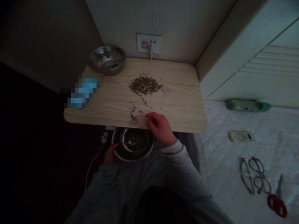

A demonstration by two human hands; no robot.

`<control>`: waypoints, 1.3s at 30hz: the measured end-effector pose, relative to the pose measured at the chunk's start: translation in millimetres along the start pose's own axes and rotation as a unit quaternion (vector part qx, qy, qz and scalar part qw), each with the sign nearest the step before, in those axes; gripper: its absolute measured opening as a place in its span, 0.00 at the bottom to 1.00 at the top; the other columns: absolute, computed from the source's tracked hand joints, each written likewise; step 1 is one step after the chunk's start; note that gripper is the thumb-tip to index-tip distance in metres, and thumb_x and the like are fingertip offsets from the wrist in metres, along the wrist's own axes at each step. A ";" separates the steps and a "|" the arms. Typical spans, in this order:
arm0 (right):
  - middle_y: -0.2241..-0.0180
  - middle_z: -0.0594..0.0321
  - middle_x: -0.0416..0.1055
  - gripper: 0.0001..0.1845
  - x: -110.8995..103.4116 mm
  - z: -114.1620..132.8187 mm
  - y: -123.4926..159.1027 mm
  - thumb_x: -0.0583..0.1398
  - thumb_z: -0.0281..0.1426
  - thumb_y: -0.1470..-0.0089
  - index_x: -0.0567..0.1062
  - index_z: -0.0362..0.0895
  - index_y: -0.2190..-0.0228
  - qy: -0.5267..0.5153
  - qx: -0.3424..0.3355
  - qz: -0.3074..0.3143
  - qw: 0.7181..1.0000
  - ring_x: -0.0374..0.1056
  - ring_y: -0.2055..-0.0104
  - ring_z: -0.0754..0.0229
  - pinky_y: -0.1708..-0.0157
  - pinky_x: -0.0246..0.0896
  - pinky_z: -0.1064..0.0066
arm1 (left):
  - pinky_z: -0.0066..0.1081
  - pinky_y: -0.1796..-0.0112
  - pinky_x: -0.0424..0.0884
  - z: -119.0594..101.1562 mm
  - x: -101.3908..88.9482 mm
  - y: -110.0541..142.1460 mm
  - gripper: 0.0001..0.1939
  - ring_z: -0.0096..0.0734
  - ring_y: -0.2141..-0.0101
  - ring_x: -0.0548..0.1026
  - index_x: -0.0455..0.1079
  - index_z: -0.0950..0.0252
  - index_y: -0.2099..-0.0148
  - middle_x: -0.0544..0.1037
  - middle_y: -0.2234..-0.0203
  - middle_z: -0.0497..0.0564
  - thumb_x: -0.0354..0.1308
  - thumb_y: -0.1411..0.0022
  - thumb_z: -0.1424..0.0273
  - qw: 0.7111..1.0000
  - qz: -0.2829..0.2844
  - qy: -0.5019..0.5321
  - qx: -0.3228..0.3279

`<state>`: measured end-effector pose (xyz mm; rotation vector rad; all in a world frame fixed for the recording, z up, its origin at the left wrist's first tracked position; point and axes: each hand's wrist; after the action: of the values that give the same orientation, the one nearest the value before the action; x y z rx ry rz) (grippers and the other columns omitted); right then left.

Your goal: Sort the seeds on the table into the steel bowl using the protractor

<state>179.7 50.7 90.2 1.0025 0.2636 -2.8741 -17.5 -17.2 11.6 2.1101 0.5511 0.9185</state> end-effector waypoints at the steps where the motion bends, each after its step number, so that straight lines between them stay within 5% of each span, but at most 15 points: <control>1: 0.75 0.63 0.66 0.11 1.7 1.7 -1.4 0.51 0.31 0.52 0.69 0.42 0.67 0.018 -0.011 0.003 1.000 0.60 0.73 0.66 0.72 0.54 0.73 | 0.40 0.63 0.67 -0.3 1.3 0.3 0.06 0.44 0.65 0.72 0.70 0.65 0.81 0.75 0.84 0.51 0.54 0.57 0.75 1.000 -0.004 -0.006 -0.015; 11: 0.74 0.61 0.68 0.12 18.7 5.7 -27.8 0.50 0.31 0.51 0.69 0.42 0.66 0.067 -0.061 -0.022 0.996 0.61 0.73 0.64 0.70 0.54 0.72 | 0.34 0.67 0.67 4.5 0.7 0.8 0.05 0.38 0.72 0.73 0.69 0.64 0.82 0.74 0.85 0.49 0.55 0.59 0.75 0.998 -0.040 -0.029 -0.041; 19: 0.74 0.62 0.67 0.12 24.5 5.7 -44.4 0.50 0.31 0.51 0.68 0.41 0.65 0.048 -0.023 -0.070 0.996 0.60 0.72 0.65 0.70 0.54 0.72 | 0.32 0.68 0.67 9.8 -0.9 -6.8 0.05 0.35 0.75 0.73 0.70 0.66 0.83 0.75 0.84 0.49 0.56 0.59 0.74 0.996 -0.033 -0.070 -0.050; 24: 0.74 0.64 0.65 0.11 7.7 -0.5 -34.4 0.51 0.31 0.51 0.66 0.43 0.64 -0.034 0.036 -0.115 0.992 0.60 0.72 0.66 0.70 0.56 0.73 | 0.34 0.68 0.67 11.6 1.1 -9.4 0.05 0.38 0.73 0.73 0.70 0.64 0.83 0.76 0.83 0.50 0.56 0.59 0.74 0.993 -0.022 -0.101 -0.059; 31: 0.72 0.63 0.65 0.09 -30.1 -27.0 -7.4 0.53 0.30 0.53 0.67 0.45 0.67 -0.025 0.108 -0.230 0.967 0.61 0.70 0.65 0.71 0.57 0.71 | 0.29 0.57 0.60 15.7 -16.8 -10.4 0.17 0.41 0.60 0.68 0.71 0.60 0.82 0.76 0.78 0.47 0.59 0.74 0.87 0.983 -0.045 -0.168 0.062; 34: 0.74 0.64 0.64 0.09 -42.2 -41.4 -0.9 0.53 0.31 0.53 0.67 0.45 0.67 -0.004 0.133 -0.278 0.951 0.60 0.74 0.66 0.76 0.56 0.73 | 0.31 0.53 0.54 21.4 -22.7 -9.1 0.23 0.45 0.56 0.64 0.73 0.59 0.78 0.75 0.75 0.47 0.59 0.78 0.89 0.962 -0.031 -0.210 0.170; 39: 0.74 0.64 0.64 0.09 -50.7 -52.0 -2.6 0.52 0.31 0.53 0.67 0.45 0.66 0.003 0.156 -0.275 0.949 0.60 0.75 0.67 0.76 0.55 0.73 | 0.32 0.52 0.55 23.8 -26.2 -14.3 0.21 0.45 0.56 0.64 0.72 0.59 0.78 0.76 0.76 0.45 0.59 0.76 0.88 0.965 -0.047 -0.201 0.165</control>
<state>250.6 64.4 82.1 1.1360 0.0984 -3.5043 -17.7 -36.0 -21.7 2.4575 0.6131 0.3403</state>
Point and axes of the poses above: each hand's wrist, its own y-axis away from the middle knuckle, its own x-axis out of the palm, z = x × y
